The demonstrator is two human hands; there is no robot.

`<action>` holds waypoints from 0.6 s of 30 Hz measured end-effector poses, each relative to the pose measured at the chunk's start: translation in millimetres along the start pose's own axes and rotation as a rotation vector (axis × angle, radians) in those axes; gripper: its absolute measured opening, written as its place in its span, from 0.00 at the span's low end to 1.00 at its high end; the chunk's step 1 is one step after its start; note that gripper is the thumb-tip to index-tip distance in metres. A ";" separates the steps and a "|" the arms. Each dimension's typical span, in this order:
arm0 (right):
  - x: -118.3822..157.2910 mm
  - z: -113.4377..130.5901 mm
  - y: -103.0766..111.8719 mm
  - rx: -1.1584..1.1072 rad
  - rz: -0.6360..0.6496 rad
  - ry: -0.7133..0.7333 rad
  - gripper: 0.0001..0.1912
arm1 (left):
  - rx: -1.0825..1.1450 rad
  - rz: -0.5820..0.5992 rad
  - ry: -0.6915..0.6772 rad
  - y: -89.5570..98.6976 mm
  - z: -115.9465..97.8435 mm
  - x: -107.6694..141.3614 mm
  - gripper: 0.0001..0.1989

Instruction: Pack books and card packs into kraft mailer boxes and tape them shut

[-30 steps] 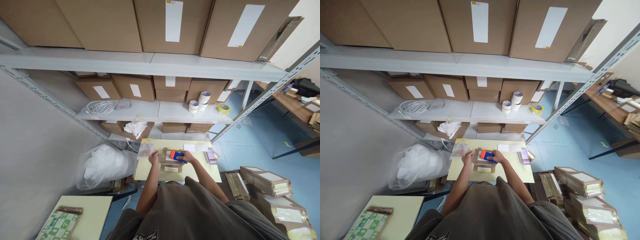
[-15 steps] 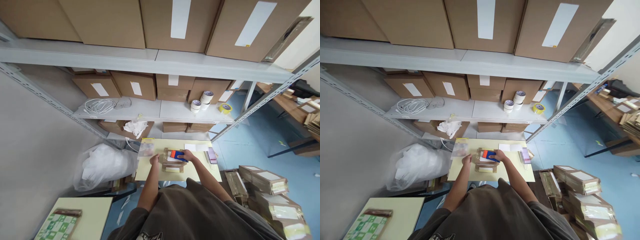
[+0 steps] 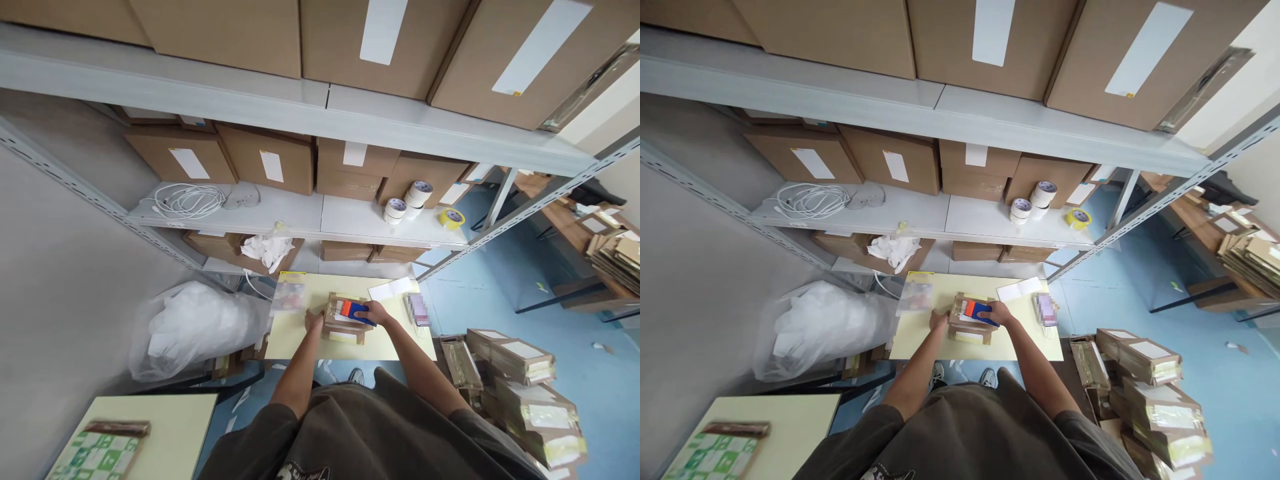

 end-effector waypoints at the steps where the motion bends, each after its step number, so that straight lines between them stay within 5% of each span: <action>1: 0.5 0.4 0.4 0.006 0.000 -0.003 0.19 | -0.059 -0.060 0.017 10.0 -1.7 -1.0 0.27; 3: 1.9 1.5 1.7 0.017 -0.002 -0.014 0.19 | -0.126 -0.104 -0.060 20.8 -21.5 -3.2 0.30; 7: 4.3 6.6 3.8 0.014 0.005 -0.023 0.21 | -0.231 0.235 -0.419 -7.9 -77.6 2.6 0.45; 10: 3.7 10.9 3.8 0.047 0.021 -0.009 0.22 | -0.353 0.390 -0.416 -21.0 -78.1 2.1 0.54; 18: 1.2 5.5 8.8 0.171 0.069 -0.016 0.29 | -0.369 0.509 -0.353 -26.6 -60.4 -0.8 0.59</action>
Point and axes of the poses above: each hand's wrist, its own x-axis away from the middle knuckle, its own y-axis out of the back of the hand, z = x × y, the point moved 10 cm from there along -x, towards the middle knuckle, and after that the axes turned 8 degrees about -z, right-handed, at the moved point
